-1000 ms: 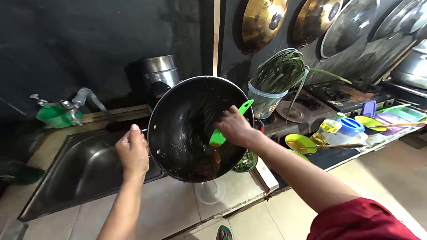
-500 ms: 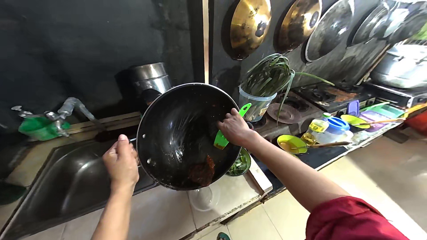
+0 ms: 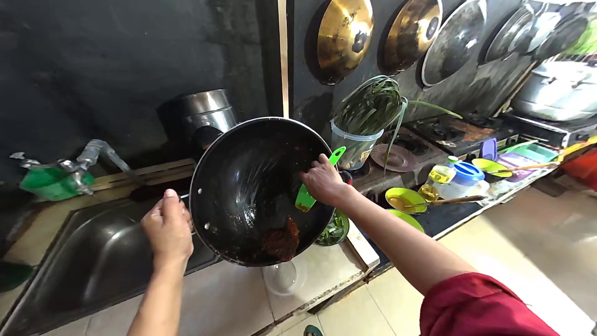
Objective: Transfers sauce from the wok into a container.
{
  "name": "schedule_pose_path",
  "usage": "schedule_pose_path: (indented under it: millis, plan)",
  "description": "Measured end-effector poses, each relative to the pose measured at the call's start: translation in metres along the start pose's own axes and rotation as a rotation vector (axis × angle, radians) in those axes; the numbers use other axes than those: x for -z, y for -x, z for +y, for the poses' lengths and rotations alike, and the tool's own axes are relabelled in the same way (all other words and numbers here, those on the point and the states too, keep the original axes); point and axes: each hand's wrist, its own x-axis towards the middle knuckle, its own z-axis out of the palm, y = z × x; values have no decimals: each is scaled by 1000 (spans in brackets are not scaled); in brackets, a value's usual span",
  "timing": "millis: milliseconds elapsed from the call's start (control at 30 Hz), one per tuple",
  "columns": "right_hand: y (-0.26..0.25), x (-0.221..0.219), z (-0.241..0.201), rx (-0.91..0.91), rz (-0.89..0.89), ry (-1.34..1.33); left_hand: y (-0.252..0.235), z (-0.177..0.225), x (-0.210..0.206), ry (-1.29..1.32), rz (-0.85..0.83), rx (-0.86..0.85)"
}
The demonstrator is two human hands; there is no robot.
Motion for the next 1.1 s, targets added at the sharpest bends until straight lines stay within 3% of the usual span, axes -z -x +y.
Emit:
schedule_pose_path:
  millis: [900, 1100]
  plan:
    - [-1, -1, -8, -6, -25, -54, 16, 3, 14, -37, 21, 15]
    - [8, -14, -29, 138, -64, -136, 18, 4, 12, -29, 27, -31]
